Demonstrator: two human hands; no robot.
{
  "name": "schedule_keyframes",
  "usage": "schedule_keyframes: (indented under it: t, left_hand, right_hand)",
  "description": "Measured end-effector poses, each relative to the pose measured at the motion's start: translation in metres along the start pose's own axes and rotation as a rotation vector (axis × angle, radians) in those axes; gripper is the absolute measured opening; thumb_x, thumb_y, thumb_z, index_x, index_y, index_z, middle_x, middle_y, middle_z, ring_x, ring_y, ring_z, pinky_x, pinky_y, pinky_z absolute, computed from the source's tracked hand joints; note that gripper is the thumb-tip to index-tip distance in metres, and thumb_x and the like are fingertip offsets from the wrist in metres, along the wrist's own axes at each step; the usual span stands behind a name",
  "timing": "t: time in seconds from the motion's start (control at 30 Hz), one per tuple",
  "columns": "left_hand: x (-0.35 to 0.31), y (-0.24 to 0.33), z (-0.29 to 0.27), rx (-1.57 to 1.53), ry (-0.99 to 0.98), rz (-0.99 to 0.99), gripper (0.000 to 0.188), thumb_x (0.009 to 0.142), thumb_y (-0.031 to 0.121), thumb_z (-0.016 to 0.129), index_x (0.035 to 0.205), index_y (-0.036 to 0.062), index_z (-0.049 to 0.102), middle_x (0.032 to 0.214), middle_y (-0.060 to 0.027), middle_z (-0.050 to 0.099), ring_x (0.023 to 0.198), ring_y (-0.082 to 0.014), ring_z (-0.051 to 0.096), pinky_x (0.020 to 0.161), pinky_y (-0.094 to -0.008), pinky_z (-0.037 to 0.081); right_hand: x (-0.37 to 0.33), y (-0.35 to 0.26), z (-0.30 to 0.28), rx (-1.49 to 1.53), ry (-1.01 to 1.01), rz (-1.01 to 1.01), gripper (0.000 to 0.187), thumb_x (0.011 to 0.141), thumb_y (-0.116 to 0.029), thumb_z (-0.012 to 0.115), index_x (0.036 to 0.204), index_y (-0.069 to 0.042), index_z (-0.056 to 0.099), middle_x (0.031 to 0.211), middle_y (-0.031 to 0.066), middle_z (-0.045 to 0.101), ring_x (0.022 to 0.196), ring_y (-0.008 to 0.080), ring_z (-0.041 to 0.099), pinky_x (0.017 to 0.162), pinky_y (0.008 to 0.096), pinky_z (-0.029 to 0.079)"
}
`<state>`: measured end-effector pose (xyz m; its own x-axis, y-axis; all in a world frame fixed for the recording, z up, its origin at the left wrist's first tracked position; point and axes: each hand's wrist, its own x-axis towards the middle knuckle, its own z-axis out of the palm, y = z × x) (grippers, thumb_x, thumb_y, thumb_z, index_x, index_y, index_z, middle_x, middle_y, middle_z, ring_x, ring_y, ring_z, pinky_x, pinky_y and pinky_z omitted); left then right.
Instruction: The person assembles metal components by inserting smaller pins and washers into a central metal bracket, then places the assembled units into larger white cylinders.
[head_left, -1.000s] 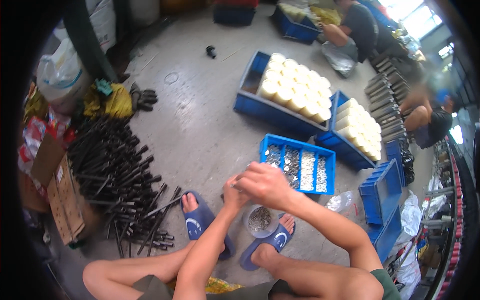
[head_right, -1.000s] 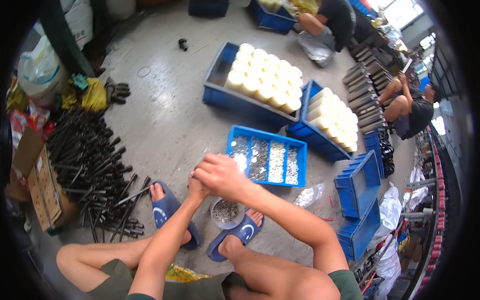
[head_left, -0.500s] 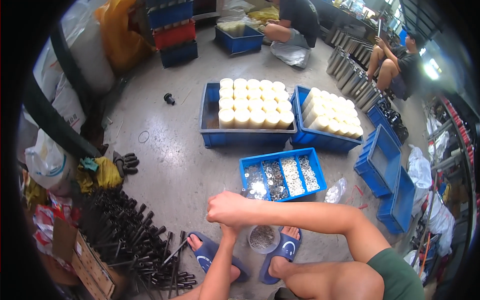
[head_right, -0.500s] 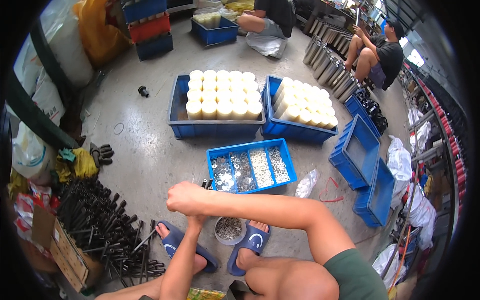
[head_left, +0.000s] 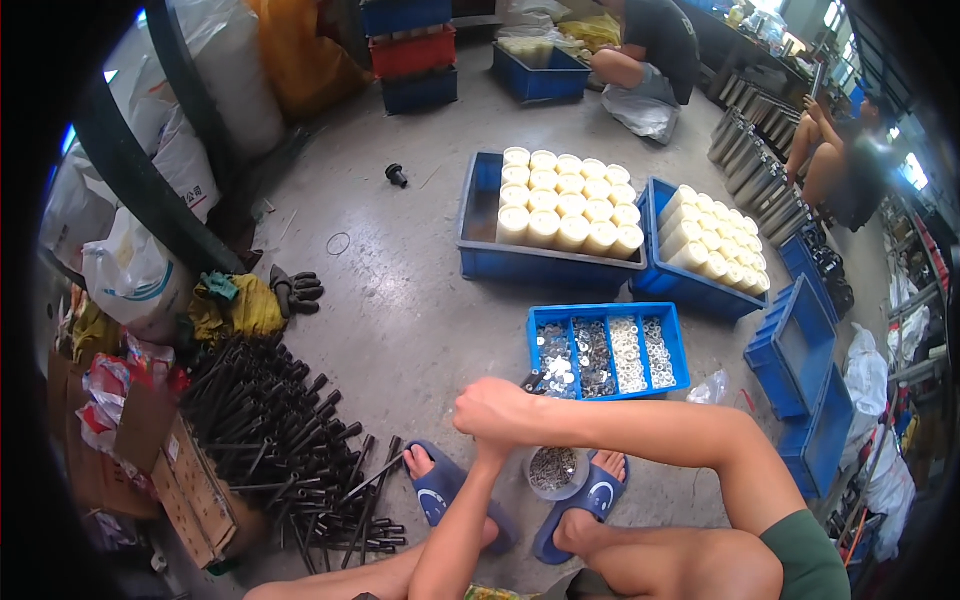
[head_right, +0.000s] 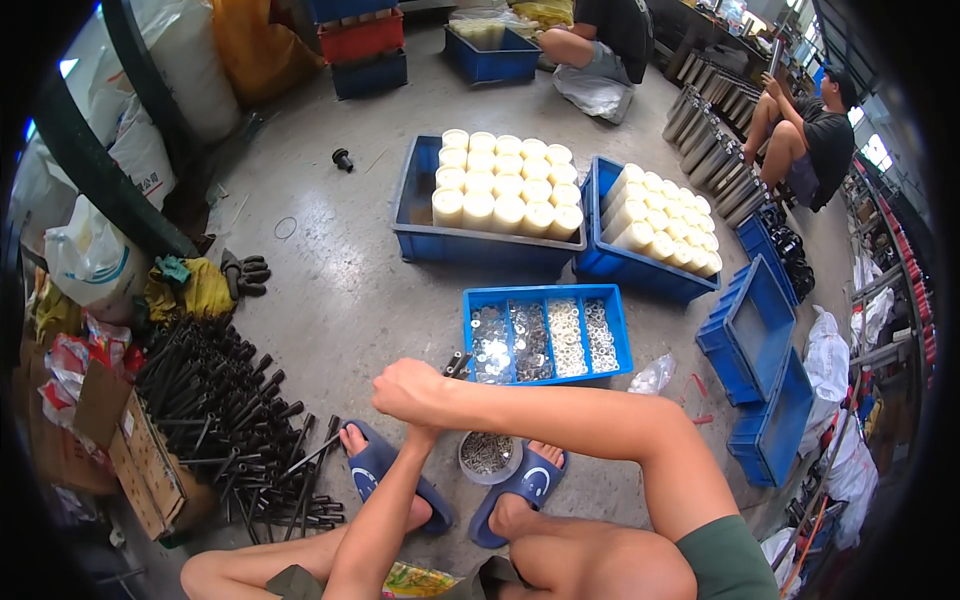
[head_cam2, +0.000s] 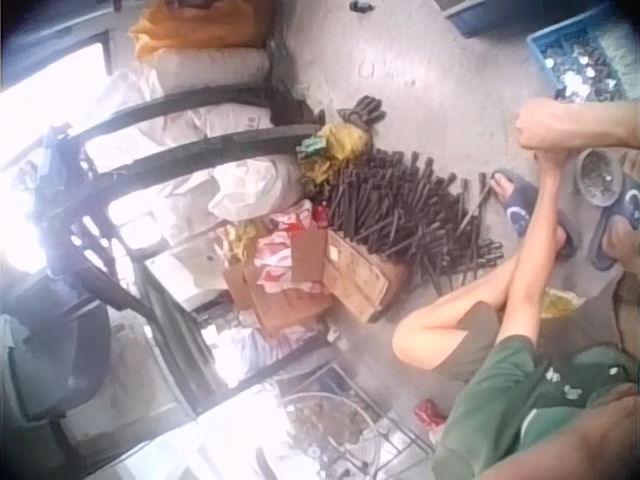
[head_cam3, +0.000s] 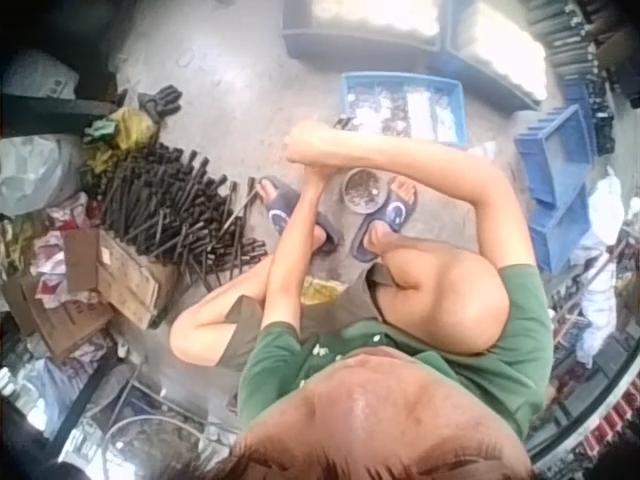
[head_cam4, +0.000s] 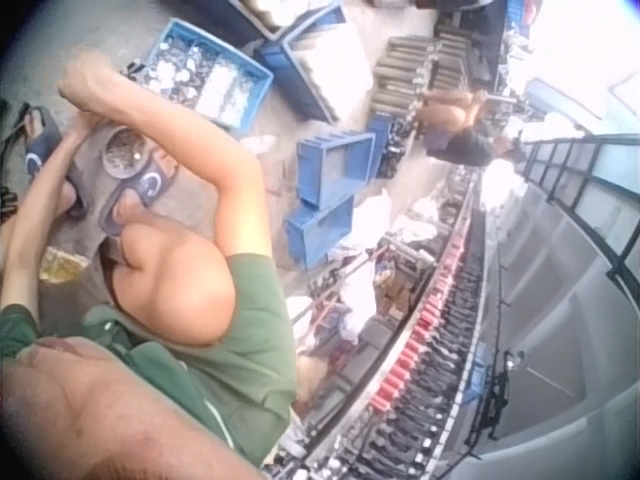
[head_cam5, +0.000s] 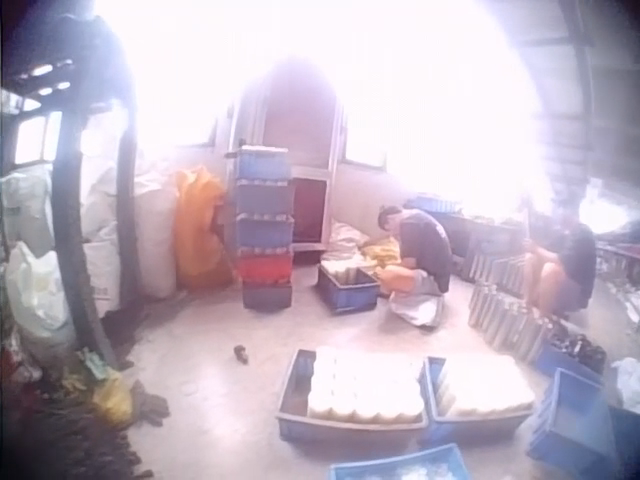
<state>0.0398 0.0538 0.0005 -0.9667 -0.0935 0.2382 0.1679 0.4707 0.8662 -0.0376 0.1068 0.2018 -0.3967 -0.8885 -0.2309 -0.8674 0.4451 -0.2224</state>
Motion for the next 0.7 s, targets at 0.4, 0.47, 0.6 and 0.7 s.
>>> schedule_keyframes:
  t: [0.4,0.47,0.6,0.7]
  left_hand:
    - [0.008,-0.007,-0.018,-0.105,0.079,0.019,0.014,0.078,0.0,0.069,0.075,0.0033,0.056,0.068,-0.0152,0.057,0.06,-0.0355,0.06,0.056,-0.0414,0.044]
    - [0.019,0.013,-0.02,-0.11,0.064,0.028,0.013,0.078,0.0,0.07,0.076,0.0025,0.057,0.066,-0.0147,0.057,0.058,-0.0345,0.06,0.055,-0.0399,0.044]
    - [0.021,0.017,-0.002,-0.122,0.024,0.07,0.012,0.076,-0.003,0.069,0.077,0.0023,0.059,0.064,-0.0118,0.056,0.057,-0.0316,0.06,0.056,-0.0394,0.045]
    - [0.017,0.013,-0.003,-0.126,0.041,0.057,0.012,0.077,-0.003,0.069,0.077,0.0018,0.058,0.064,-0.0122,0.056,0.056,-0.0322,0.057,0.056,-0.0392,0.044]
  right_hand:
    - [-0.179,0.052,-0.074,0.701,1.028,0.362,0.026,0.095,-0.027,0.07,0.116,-0.011,0.072,0.11,0.0085,0.075,0.092,0.0264,0.071,0.088,0.0401,0.055]
    - [-0.23,0.015,-0.084,0.716,0.901,0.564,0.027,0.095,-0.026,0.069,0.117,-0.01,0.072,0.112,0.0095,0.074,0.094,0.0272,0.07,0.089,0.0401,0.055]
    - [-0.28,-0.01,-0.071,0.803,0.72,0.793,0.029,0.095,-0.024,0.069,0.119,-0.008,0.07,0.115,0.0114,0.073,0.099,0.0287,0.069,0.091,0.0402,0.054]
    - [-0.27,-0.013,-0.083,0.843,0.585,0.796,0.03,0.096,-0.022,0.068,0.121,-0.007,0.069,0.117,0.0128,0.072,0.102,0.0299,0.068,0.093,0.0403,0.053]
